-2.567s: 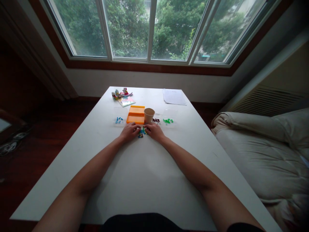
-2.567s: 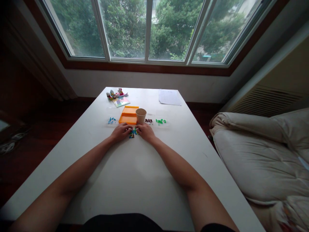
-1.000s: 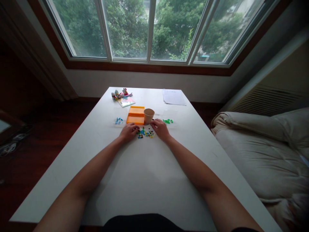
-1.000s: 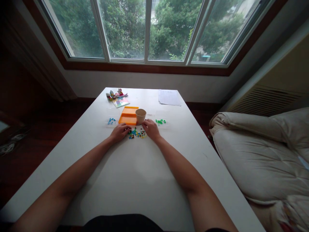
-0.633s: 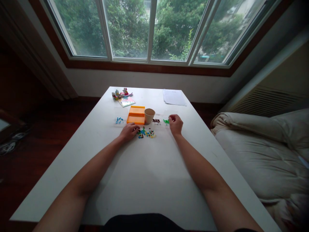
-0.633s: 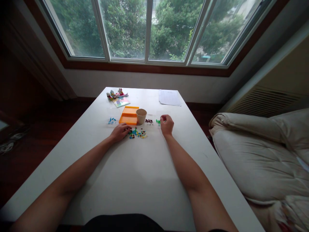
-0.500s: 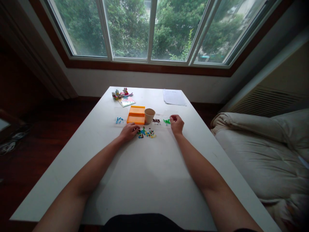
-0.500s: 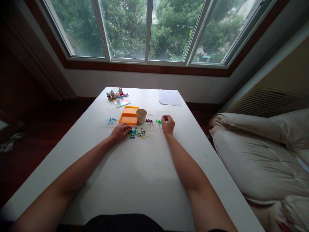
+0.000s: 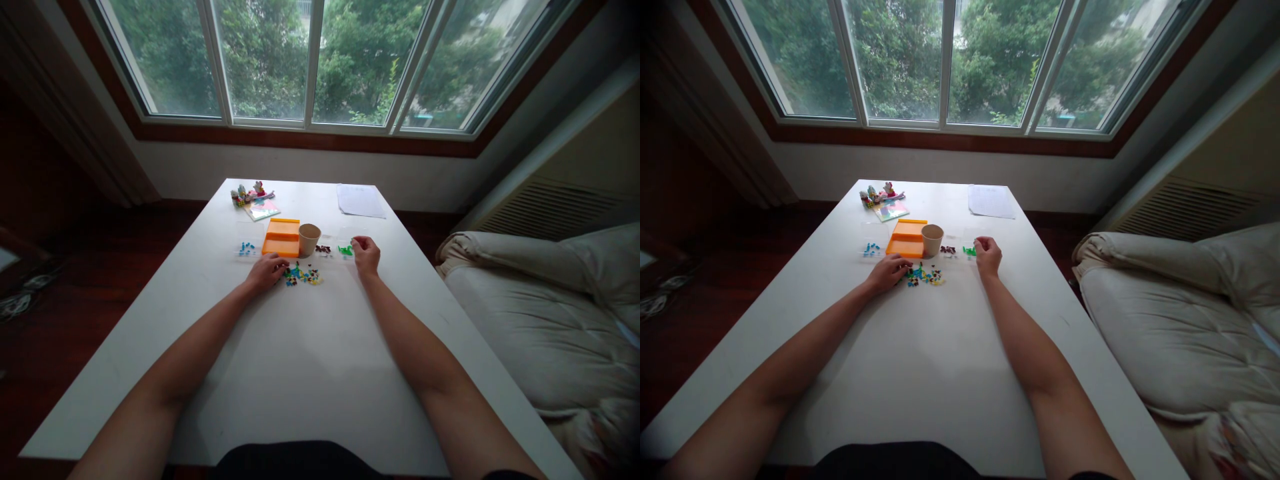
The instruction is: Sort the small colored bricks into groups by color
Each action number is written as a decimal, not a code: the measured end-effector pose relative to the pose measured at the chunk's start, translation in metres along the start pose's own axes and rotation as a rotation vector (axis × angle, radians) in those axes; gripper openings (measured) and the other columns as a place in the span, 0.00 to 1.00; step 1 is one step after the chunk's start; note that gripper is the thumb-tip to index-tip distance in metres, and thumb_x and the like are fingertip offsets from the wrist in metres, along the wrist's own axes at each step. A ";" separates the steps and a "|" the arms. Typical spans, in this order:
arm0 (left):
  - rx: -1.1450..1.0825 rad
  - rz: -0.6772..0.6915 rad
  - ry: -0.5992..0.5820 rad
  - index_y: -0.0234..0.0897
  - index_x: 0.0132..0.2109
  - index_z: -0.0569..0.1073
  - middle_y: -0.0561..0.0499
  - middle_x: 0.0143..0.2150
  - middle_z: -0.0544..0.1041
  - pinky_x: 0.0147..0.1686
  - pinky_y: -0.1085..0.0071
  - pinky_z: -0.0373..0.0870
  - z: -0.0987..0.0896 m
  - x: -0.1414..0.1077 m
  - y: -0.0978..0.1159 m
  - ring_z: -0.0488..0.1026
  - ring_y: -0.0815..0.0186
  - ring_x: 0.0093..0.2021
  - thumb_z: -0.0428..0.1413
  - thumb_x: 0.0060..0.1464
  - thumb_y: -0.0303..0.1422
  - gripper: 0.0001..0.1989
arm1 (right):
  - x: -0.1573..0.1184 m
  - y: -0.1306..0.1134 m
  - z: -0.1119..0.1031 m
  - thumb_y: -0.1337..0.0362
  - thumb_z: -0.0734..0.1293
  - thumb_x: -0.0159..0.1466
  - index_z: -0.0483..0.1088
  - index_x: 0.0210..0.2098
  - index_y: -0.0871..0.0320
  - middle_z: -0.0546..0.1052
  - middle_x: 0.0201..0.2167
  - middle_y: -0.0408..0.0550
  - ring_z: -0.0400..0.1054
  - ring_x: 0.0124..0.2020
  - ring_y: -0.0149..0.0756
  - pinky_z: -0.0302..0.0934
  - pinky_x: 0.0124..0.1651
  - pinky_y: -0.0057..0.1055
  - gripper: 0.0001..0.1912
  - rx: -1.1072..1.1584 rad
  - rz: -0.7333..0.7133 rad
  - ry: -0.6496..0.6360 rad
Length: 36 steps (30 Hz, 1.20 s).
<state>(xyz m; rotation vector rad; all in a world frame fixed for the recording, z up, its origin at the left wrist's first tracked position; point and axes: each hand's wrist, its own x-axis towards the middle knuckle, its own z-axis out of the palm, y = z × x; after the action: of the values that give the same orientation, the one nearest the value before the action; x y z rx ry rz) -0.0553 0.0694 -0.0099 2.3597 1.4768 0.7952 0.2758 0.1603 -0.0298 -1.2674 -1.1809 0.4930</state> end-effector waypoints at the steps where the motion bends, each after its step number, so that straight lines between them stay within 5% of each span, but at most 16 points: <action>1: 0.002 0.000 -0.001 0.42 0.45 0.80 0.47 0.40 0.74 0.43 0.66 0.67 0.000 0.000 0.000 0.71 0.62 0.41 0.53 0.62 0.37 0.12 | 0.000 -0.001 -0.001 0.53 0.67 0.59 0.75 0.38 0.59 0.78 0.32 0.48 0.71 0.33 0.37 0.65 0.38 0.32 0.16 -0.022 -0.015 0.003; 8: 0.005 -0.004 -0.013 0.42 0.45 0.80 0.47 0.41 0.74 0.44 0.66 0.68 -0.001 0.000 0.001 0.71 0.62 0.42 0.52 0.62 0.36 0.12 | 0.011 0.002 -0.017 0.55 0.64 0.62 0.74 0.38 0.58 0.79 0.33 0.48 0.71 0.34 0.37 0.65 0.43 0.34 0.13 -0.227 -0.118 0.056; 20: 0.005 -0.010 -0.016 0.42 0.45 0.80 0.47 0.41 0.75 0.45 0.65 0.68 -0.001 0.001 -0.001 0.71 0.62 0.43 0.53 0.62 0.36 0.12 | 0.019 0.013 -0.030 0.57 0.65 0.60 0.75 0.35 0.58 0.79 0.32 0.49 0.69 0.33 0.40 0.63 0.44 0.37 0.12 -0.442 -0.081 0.041; 29: 0.011 -0.017 -0.003 0.42 0.45 0.80 0.47 0.42 0.75 0.46 0.65 0.68 -0.001 0.001 0.000 0.72 0.61 0.44 0.53 0.62 0.36 0.12 | -0.001 -0.022 -0.021 0.60 0.60 0.65 0.73 0.39 0.58 0.77 0.34 0.49 0.68 0.37 0.40 0.62 0.46 0.36 0.11 -0.387 -0.257 0.063; 32: 0.034 -0.053 0.013 0.42 0.44 0.80 0.47 0.42 0.76 0.46 0.65 0.68 -0.002 0.002 0.000 0.72 0.61 0.44 0.53 0.62 0.36 0.11 | -0.026 -0.044 -0.008 0.61 0.60 0.67 0.73 0.40 0.57 0.75 0.34 0.49 0.67 0.36 0.39 0.62 0.46 0.36 0.11 -0.370 -0.365 -0.033; 36: 0.054 -0.095 0.037 0.41 0.42 0.80 0.48 0.39 0.76 0.42 0.66 0.68 -0.003 0.002 -0.001 0.72 0.61 0.41 0.53 0.61 0.36 0.11 | -0.063 -0.066 0.015 0.62 0.60 0.68 0.74 0.41 0.55 0.75 0.35 0.49 0.68 0.38 0.40 0.62 0.46 0.36 0.11 -0.299 -0.593 -0.432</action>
<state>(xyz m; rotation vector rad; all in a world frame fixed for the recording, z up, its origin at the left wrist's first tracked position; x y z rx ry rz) -0.0568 0.0716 -0.0070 2.3054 1.6316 0.7883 0.2191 0.0951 0.0032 -1.0048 -1.9690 0.1478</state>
